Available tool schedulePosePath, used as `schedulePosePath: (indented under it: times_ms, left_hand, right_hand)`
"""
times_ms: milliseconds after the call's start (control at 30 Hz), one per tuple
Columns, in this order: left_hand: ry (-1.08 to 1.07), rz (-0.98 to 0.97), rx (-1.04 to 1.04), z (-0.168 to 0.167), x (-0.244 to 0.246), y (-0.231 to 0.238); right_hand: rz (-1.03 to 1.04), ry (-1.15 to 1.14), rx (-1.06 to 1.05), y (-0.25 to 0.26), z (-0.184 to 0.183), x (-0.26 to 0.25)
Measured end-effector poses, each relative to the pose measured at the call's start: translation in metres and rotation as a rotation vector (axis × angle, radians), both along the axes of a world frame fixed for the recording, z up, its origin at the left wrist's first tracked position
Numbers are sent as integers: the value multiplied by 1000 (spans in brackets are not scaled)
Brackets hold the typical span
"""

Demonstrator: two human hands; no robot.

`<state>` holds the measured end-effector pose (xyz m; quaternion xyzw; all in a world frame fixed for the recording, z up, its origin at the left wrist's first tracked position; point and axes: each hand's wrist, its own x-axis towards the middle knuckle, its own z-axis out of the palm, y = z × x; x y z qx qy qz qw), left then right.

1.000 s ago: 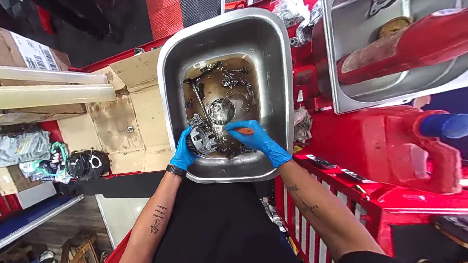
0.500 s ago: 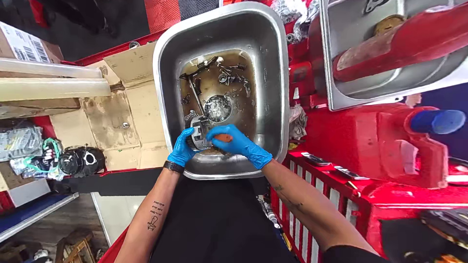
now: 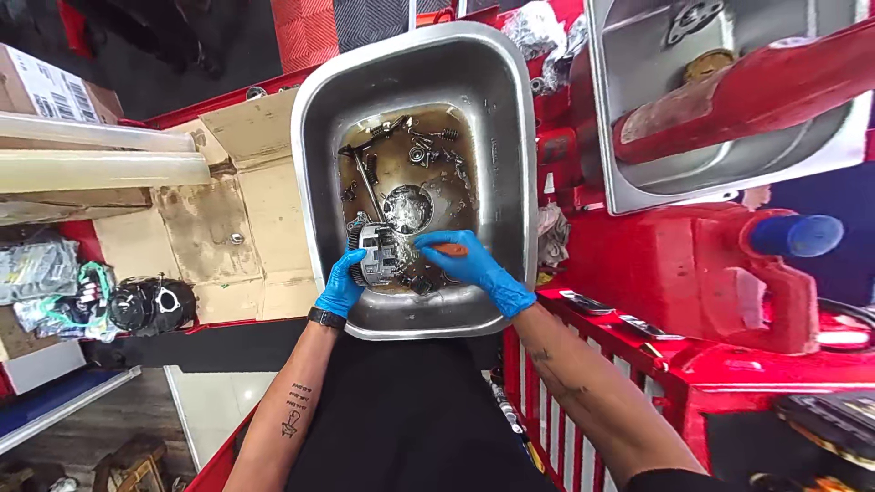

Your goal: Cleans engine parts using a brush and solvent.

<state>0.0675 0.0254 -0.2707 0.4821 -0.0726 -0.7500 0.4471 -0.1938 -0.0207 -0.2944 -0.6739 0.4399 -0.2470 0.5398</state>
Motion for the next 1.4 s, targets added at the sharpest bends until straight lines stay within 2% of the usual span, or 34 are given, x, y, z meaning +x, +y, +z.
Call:
schedulePosePath:
  times_ms: [67,133,200,300,367,433,500,600,733,800,833,900,1000,1033,1100,1133,1233,1300,1333,1400]
  left_hand:
    - [-23,-9,-13,-2,-1,-1]
    - [-74,1,-10,-4,-5,-6]
    - [-117,31,18,-4,-7,-11]
    - [-119,92,90,-3,-10,-14]
    - [-107,102,112,-3,-11,-15]
    - [-92,148,167,-2,-9,-15]
    - [-110,138,186,-1,-11,-12]
    - [-81,146,191,0,-12,-13]
    - [-101,142,174,-1,-14,-8]
    - [-102,158,146,-1,-17,-8]
    - [-111,162,133,-1,-17,-7]
    - [-162,147,111,-2,-19,1]
    - [-167,137,88,-2,-21,-2]
    - [-155,155,87,-1,-20,-4]
    - [-159,162,98,0,-17,0]
    - [-159,153,100,-1,-18,0]
    - [-118,156,103,1,-14,-2]
    - [-68,164,114,4,-9,-3]
    - [-51,161,121,5,-7,0]
    - [-11,135,117,5,-1,-2]
  right_hand:
    - [111,-252,5,8,16,23]
    - [150,-181,-102,7,9,37]
    - [78,-114,-132,1,-1,38]
    - [138,-200,-94,12,-3,49]
    - [41,-141,-129,8,-12,47]
    - [-51,-189,-90,4,-12,47]
    - [19,-227,-58,15,-6,56]
    - [-91,-70,-111,6,-14,51]
    - [17,-52,-81,19,-8,55]
    - [-102,25,-50,12,-12,50]
    - [-160,-8,-22,9,-10,51]
    - [-139,-119,82,18,1,61]
    - [-231,-13,87,10,-8,56]
    - [-284,-41,131,7,-8,56]
    - [-251,-184,231,16,7,66]
    - [-224,-182,213,18,9,71]
    - [-275,121,-55,6,-14,51]
    - [-339,286,-145,-4,-32,21]
    - [-344,332,-112,-3,-34,11]
    - [-329,291,108,-1,-23,6]
